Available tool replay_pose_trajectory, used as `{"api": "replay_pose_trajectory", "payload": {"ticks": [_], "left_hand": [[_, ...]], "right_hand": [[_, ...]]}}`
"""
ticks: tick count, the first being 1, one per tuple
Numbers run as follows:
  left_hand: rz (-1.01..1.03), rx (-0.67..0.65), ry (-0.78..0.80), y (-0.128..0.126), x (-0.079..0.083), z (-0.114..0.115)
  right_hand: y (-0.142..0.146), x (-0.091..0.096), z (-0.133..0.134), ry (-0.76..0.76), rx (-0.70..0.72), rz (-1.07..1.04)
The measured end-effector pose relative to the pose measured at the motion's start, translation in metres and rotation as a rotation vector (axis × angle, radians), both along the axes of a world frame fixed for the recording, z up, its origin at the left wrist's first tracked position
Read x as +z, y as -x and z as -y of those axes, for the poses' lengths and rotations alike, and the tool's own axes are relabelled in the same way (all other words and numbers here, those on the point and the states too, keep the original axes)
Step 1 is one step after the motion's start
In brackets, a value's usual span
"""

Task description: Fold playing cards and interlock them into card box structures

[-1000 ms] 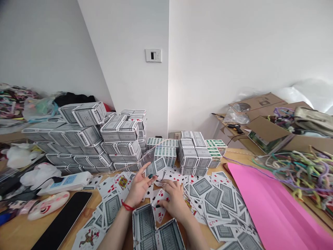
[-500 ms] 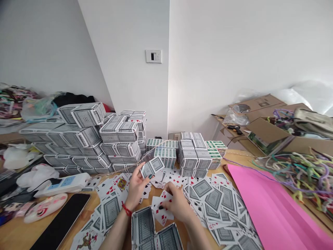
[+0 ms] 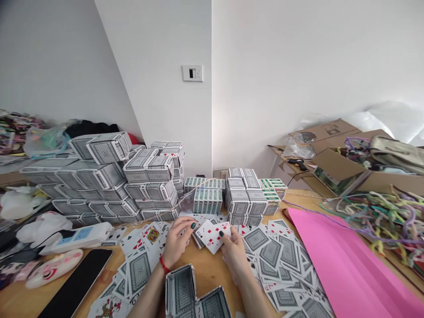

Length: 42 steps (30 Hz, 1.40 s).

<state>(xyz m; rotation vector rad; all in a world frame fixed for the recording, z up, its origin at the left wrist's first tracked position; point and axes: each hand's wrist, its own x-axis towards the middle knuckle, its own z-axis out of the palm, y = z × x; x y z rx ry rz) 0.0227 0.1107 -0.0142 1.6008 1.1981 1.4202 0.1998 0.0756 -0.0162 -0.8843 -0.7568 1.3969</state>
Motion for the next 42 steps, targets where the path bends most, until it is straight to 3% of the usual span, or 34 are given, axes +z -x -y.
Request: {"api": "replay_pose_trajectory", "payload": {"ticks": [5,14,21,25,29,35,38,42], "left_hand": [[0.018,-0.181,0.195,-0.005,0.004,0.005],[0.073,-0.23,0.295,-0.003,0.01,0.003],[0.086,-0.387,0.47,-0.002,0.009,0.004],[0.141,-0.285,0.469,-0.005,0.009,0.003],[0.192,-0.204,0.465,-0.008,0.009,0.003],[0.142,-0.38,0.584,-0.01,0.007,0.004],[0.049,-0.4,0.561,-0.01,0.005,0.003],[-0.038,-0.329,0.456,-0.009,0.003,0.002]], "right_hand": [[0.004,-0.01,-0.004,0.011,0.037,0.15],[0.002,-0.012,-0.007,-0.053,0.21,0.421],[0.002,-0.017,-0.008,0.018,0.125,0.261],[0.002,-0.019,-0.008,0.05,0.076,0.124],[0.004,-0.023,-0.008,0.065,0.092,0.118],[0.002,-0.032,-0.012,0.049,-0.007,0.135],[0.001,-0.032,-0.012,0.026,0.032,0.106],[0.003,-0.029,-0.009,0.032,0.112,0.029]]}}
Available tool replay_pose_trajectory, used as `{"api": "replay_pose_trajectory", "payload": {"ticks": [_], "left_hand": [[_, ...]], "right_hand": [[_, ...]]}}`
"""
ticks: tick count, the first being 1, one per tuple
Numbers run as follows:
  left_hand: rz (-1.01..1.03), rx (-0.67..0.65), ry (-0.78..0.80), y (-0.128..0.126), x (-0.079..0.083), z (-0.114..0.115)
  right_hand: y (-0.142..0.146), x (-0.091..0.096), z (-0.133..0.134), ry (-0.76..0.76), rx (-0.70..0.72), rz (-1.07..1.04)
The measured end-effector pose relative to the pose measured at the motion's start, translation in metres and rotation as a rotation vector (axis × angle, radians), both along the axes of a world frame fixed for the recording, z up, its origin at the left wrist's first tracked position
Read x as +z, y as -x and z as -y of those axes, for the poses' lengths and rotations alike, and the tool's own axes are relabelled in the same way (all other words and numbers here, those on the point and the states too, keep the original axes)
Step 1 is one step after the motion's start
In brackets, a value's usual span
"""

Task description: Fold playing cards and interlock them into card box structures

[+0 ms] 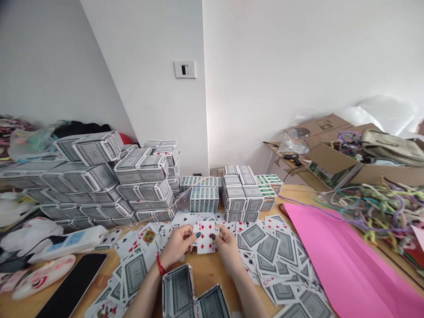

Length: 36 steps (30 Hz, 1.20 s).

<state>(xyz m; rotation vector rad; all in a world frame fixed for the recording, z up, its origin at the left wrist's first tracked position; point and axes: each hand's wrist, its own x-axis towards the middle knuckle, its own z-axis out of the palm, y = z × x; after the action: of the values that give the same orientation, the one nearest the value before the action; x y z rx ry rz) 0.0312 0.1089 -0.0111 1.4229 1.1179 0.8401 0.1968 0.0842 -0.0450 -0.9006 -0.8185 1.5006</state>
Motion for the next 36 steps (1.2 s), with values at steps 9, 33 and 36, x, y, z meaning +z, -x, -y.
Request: {"api": "replay_pose_trajectory", "payload": {"ticks": [9,33,36], "left_hand": [[0.065,0.054,0.06,-0.0016,-0.0047,-0.001],[0.033,-0.007,0.04,0.0006,-0.0021,-0.0007],[0.077,-0.051,0.056,0.0047,-0.0024,-0.0017]], "right_hand": [[0.0008,0.0079,0.0005,-0.001,0.073,0.005],[-0.0012,-0.0003,-0.0022,-0.006,-0.005,0.159],[-0.0026,0.0005,-0.0026,0.001,-0.028,0.193]]}}
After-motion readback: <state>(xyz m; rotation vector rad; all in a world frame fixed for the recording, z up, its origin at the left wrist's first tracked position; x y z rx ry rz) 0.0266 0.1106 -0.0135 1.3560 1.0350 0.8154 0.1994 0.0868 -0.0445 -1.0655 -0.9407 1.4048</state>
